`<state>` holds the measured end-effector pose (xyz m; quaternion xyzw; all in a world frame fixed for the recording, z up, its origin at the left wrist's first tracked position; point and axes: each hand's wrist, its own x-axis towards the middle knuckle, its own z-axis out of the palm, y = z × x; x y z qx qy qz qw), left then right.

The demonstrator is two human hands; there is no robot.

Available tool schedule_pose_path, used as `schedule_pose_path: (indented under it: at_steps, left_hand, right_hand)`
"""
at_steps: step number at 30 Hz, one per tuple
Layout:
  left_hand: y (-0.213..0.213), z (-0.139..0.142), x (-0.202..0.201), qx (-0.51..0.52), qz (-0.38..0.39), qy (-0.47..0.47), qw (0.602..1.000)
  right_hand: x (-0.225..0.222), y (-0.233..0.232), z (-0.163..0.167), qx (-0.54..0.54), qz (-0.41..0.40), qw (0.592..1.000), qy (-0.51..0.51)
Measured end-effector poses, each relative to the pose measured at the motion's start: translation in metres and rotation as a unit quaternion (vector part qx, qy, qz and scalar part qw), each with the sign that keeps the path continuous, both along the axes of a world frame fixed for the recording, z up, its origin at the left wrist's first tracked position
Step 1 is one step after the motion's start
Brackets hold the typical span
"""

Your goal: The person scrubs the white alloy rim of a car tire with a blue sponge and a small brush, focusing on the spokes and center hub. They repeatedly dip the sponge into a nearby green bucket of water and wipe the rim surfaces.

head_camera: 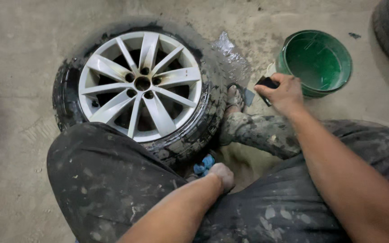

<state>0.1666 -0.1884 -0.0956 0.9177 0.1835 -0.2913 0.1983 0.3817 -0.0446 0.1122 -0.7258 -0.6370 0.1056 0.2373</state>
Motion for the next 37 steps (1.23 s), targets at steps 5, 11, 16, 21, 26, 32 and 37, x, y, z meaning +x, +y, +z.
schedule_pose_path:
  at_steps: [5,11,16,21,26,32,37]
  left_hand:
    - [0.009,-0.01,-0.002,-0.035,-0.054,0.027,0.998]
    - [0.056,0.011,-0.013,-0.068,-0.008,0.079,0.994]
    - [0.019,0.002,-0.008,-0.037,-0.019,0.074,0.996]
    - [0.002,-0.034,0.003,-0.014,-0.056,0.001,0.998]
    - [0.001,-0.022,0.0,-0.04,-0.048,0.021,0.998]
    - [0.036,0.019,-0.02,-0.148,-0.006,0.08,0.986]
    - [0.051,-0.011,-0.031,-0.146,-0.036,0.083,0.985]
  right_hand:
    - [-0.003,-0.006,-0.005,-0.022,-0.011,1.0,0.012]
    - [-0.003,-0.008,-0.005,-0.02,-0.016,0.999,0.022]
    - [-0.007,-0.001,-0.013,-0.04,-0.029,0.999,0.01]
    - [-0.006,-0.006,-0.026,-0.004,0.012,1.0,-0.016]
    - [-0.009,-0.005,-0.023,-0.038,-0.006,0.999,-0.027]
    - [-0.013,-0.009,-0.019,0.009,0.019,1.0,0.011]
    - [-0.02,-0.004,-0.015,-0.014,0.011,1.0,0.01]
